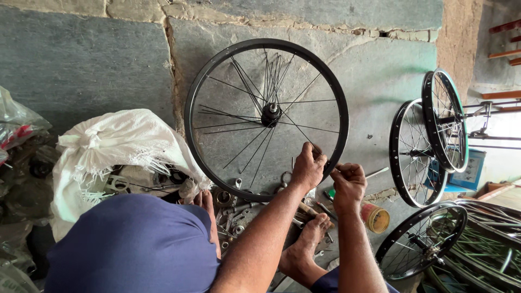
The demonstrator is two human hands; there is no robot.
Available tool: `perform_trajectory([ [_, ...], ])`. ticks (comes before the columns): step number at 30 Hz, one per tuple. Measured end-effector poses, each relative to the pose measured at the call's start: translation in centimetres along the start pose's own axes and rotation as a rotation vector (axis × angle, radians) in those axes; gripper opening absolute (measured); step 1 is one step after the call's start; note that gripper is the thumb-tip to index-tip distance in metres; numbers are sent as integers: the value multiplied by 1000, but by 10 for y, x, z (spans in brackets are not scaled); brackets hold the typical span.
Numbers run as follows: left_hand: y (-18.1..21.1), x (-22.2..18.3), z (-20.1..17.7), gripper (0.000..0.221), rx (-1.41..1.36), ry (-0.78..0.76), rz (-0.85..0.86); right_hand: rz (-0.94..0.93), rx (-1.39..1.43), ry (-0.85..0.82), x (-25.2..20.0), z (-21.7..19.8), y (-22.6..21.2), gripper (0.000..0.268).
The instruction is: The person repairs a bicycle wheel by manually threading spokes into the hub and tightening the spoke nipples with a tool. They rotate the wheel rim to work on different sections and adjust the tension of the spokes.
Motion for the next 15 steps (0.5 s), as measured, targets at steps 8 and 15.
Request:
perform_trajectory([
  [8, 0, -3, -2, 21, -22, -36, -16, -55, 23, 54, -4, -3, 17, 22],
  [15, -1, 0, -3, 23, -25, -25, -11, -91, -349, 83, 0, -10, 25, 19],
])
Point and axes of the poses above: each hand's wrist, its own x-axis towards the middle knuckle, its own z-axis out of the palm, y = z × x, the point moved 2 cm from there along x, towards the middle knuckle, and after that the axes turned 5 degrees about -y, right-handed, at the moved point
